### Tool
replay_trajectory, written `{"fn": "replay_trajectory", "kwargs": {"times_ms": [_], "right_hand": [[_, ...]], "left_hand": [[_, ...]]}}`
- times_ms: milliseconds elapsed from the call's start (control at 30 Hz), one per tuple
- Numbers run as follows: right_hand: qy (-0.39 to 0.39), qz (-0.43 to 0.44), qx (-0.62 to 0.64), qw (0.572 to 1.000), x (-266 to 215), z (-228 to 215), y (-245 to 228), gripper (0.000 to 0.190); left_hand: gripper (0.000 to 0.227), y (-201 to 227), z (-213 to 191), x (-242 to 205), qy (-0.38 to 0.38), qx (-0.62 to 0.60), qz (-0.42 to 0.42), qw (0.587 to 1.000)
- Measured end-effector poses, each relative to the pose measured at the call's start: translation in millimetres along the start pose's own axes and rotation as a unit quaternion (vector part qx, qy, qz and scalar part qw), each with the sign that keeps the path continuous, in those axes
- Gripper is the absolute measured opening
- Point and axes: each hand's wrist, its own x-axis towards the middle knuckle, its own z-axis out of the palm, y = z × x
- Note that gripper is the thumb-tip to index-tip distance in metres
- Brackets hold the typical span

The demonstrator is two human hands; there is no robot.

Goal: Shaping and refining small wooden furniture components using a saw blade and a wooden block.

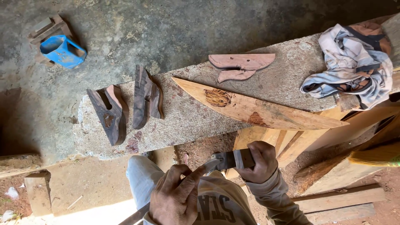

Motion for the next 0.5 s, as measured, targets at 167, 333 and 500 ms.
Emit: {"fn": "replay_trajectory", "kwargs": {"times_ms": [167, 333, 500], "right_hand": [[-0.007, -0.019, 0.028, 0.999, -1.1, 0.0, 3.2, 0.092], [0.004, -0.011, 0.003, 1.000, -0.4, -2.0, -1.5, 0.086], [0.011, -0.006, 0.011, 1.000, -1.3, -5.4, -3.4, 0.091]], "left_hand": [[0.039, -1.1, -6.5, -3.2, -0.045, -0.023, -0.019, 0.999], [0.042, 4.7, -9.7, -3.9, -0.020, -0.020, -0.050, 0.998], [0.049, 1.1, 0.8, -7.6, -0.020, 0.011, 0.016, 1.000]]}}
